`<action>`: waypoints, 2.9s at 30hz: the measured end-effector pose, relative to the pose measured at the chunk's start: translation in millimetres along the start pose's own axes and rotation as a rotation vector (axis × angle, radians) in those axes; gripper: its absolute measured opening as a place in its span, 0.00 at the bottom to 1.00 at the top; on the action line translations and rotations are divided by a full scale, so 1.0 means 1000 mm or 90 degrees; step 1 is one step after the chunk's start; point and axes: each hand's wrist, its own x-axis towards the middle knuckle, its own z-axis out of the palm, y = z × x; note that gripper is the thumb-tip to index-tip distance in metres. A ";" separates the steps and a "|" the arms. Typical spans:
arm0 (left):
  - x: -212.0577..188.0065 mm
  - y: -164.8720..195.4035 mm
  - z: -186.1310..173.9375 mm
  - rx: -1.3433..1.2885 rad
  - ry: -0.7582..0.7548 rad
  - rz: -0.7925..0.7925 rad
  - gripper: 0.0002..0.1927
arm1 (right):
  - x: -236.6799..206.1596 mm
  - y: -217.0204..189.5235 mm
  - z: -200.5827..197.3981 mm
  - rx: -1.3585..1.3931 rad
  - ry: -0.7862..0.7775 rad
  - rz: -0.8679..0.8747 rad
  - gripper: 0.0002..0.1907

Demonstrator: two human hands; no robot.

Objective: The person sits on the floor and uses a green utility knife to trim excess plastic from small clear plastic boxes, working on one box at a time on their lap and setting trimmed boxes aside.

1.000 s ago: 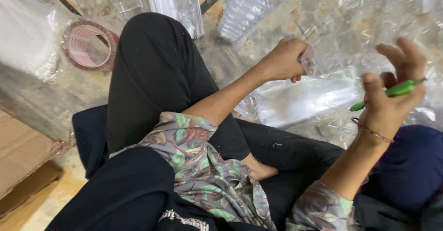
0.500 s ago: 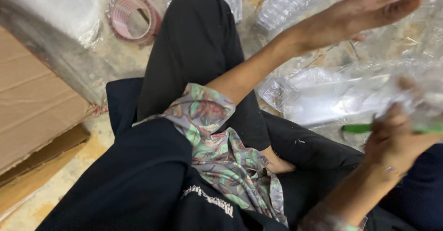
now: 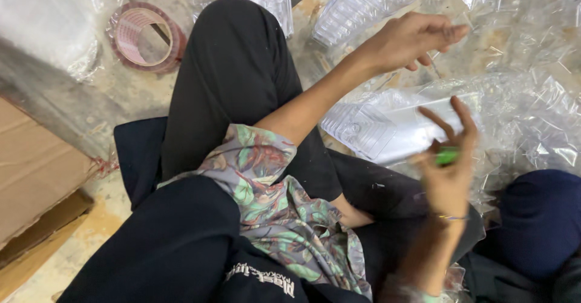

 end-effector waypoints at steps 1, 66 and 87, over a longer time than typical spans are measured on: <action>-0.001 -0.002 0.002 0.001 0.007 -0.024 0.32 | 0.015 0.003 -0.018 -0.088 0.019 -0.010 0.37; -0.017 0.016 0.029 0.067 -0.073 0.098 0.05 | 0.068 0.101 -0.056 -0.036 0.212 -0.182 0.28; -0.015 0.014 0.017 -0.083 -0.135 0.018 0.06 | 0.067 0.094 -0.056 0.141 0.221 -0.113 0.24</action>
